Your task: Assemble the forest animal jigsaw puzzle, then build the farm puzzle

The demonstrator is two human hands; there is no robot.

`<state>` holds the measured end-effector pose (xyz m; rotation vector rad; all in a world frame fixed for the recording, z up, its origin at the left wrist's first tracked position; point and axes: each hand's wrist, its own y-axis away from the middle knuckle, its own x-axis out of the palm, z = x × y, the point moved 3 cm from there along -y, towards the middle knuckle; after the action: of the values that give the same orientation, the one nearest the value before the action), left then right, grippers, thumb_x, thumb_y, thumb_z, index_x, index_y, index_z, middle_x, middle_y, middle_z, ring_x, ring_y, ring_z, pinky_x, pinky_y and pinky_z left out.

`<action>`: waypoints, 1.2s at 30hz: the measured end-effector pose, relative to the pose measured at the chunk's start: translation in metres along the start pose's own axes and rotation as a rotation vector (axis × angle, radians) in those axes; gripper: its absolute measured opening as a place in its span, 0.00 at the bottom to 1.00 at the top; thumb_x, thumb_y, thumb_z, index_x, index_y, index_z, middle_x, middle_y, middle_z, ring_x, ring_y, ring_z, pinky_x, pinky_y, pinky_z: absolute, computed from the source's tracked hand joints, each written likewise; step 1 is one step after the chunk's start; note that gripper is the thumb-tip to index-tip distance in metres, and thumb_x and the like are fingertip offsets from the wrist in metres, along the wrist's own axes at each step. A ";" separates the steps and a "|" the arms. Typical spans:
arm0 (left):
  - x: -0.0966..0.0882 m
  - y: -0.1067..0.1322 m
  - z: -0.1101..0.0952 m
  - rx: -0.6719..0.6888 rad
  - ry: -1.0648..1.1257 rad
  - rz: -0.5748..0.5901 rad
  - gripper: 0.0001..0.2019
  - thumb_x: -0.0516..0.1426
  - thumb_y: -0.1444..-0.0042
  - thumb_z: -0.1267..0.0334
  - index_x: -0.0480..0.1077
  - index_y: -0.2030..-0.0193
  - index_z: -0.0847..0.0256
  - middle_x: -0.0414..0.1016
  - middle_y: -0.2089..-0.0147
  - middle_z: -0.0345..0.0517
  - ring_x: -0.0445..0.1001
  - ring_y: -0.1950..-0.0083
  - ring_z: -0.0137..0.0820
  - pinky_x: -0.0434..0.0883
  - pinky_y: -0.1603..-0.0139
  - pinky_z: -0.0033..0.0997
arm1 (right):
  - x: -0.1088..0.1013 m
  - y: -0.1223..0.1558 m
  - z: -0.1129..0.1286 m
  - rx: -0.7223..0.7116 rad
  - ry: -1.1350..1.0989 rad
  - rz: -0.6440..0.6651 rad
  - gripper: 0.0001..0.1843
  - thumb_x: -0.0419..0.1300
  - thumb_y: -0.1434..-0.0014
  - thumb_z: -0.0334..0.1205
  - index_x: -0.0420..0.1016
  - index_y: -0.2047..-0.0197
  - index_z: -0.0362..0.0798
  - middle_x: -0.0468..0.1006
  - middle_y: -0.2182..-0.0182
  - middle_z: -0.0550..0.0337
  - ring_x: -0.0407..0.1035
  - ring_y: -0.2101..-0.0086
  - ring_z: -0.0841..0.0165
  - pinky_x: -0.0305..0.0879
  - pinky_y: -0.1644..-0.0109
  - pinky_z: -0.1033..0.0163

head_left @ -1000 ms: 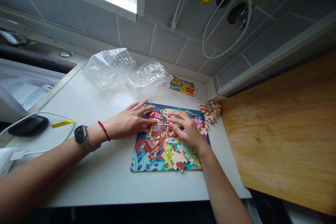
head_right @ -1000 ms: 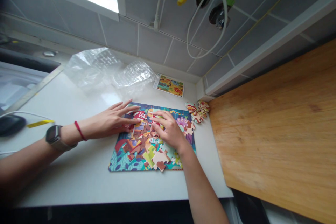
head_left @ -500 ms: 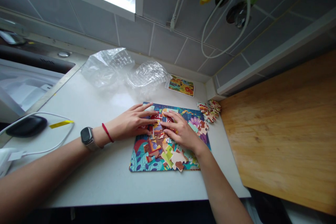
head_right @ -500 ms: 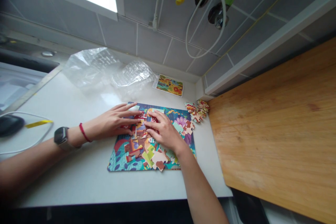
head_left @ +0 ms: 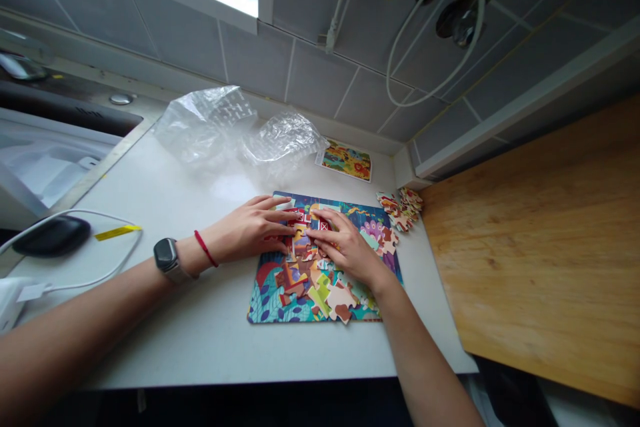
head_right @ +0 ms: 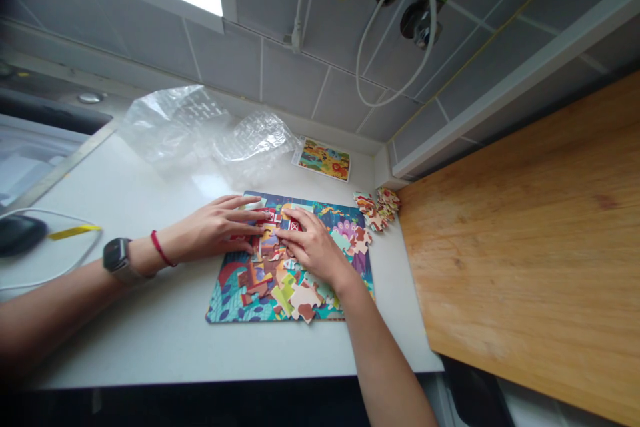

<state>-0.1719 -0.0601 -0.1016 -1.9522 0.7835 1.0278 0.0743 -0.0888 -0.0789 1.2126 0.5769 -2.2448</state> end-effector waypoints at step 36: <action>-0.014 0.007 0.021 -0.116 0.181 -0.151 0.21 0.62 0.32 0.58 0.74 0.34 0.55 0.78 0.36 0.55 0.71 0.29 0.46 0.74 0.31 0.53 | 0.014 -0.014 0.004 -0.024 0.080 -0.133 0.14 0.62 0.29 0.38 0.84 0.44 0.58 0.79 0.41 0.53 0.67 0.37 0.56 0.69 0.32 0.41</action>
<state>-0.1918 -0.0433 -0.1000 -2.1910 0.6735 0.8310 0.0566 -0.0841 -0.0865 1.2914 0.7332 -2.2993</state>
